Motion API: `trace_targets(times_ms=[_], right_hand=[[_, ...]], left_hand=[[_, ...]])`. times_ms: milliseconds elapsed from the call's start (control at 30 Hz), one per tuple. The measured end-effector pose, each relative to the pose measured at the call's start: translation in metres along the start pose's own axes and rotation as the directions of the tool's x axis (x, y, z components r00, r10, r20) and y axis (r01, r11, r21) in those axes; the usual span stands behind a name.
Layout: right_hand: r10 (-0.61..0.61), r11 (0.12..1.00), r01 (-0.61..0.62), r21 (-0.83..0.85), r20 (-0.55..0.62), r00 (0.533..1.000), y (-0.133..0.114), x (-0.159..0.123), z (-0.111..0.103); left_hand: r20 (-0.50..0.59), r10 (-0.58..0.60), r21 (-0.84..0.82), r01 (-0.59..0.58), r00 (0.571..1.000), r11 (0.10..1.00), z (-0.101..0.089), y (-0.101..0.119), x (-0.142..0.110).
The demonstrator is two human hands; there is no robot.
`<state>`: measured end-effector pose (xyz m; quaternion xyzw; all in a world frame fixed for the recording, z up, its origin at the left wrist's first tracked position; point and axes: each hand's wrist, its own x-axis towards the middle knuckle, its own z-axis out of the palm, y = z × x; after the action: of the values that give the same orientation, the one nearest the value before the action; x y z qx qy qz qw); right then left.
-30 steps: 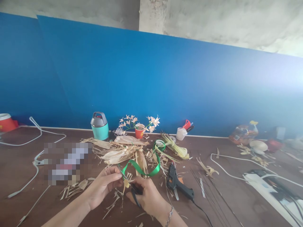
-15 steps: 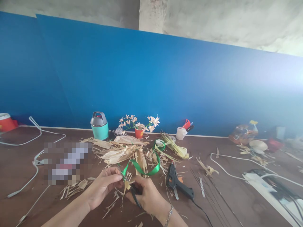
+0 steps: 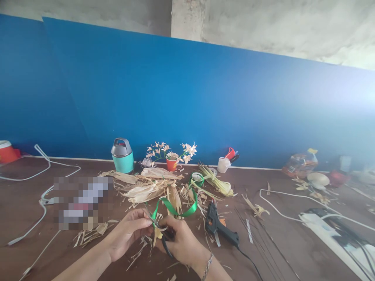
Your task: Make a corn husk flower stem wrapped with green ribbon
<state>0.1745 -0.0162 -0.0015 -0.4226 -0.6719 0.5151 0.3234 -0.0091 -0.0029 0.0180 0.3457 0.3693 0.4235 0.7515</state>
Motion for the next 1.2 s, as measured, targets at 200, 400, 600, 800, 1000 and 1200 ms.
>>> trace_targets(times_ms=[200,400,600,800,1000,1200], right_hand=[[0.003,0.999,-0.003,-0.039,-0.001,1.000,0.0013,-0.0006,-0.0007],[-0.011,1.000,0.010,-0.026,-0.033,0.999,0.0006,0.0017,-0.0004],[-0.009,0.998,0.008,-0.067,-0.020,1.000,0.0035,0.0018,-0.0016],[-0.034,0.998,0.033,-0.059,-0.021,0.999,-0.0026,0.0007,-0.0027],[-0.007,0.998,0.007,-0.065,-0.002,1.000,-0.0048,0.0003,-0.0027],[-0.032,0.993,0.030,-0.111,-0.014,0.999,-0.0010,0.0009,-0.0040]], left_hand=[[0.009,-0.009,-0.004,0.009,1.000,1.000,-0.0006,-0.0002,-0.0004],[0.007,-0.014,-0.021,0.014,1.000,1.000,-0.0010,-0.0003,-0.0006],[-0.006,-0.020,-0.014,0.020,1.000,1.000,0.0001,-0.0005,-0.0005],[0.003,-0.021,-0.009,0.021,1.000,1.000,0.0017,0.0024,-0.0025],[-0.005,-0.034,0.011,0.034,0.999,0.999,0.0009,0.0017,-0.0011],[-0.007,-0.050,-0.001,0.050,0.999,0.999,-0.0006,-0.0002,-0.0022]])
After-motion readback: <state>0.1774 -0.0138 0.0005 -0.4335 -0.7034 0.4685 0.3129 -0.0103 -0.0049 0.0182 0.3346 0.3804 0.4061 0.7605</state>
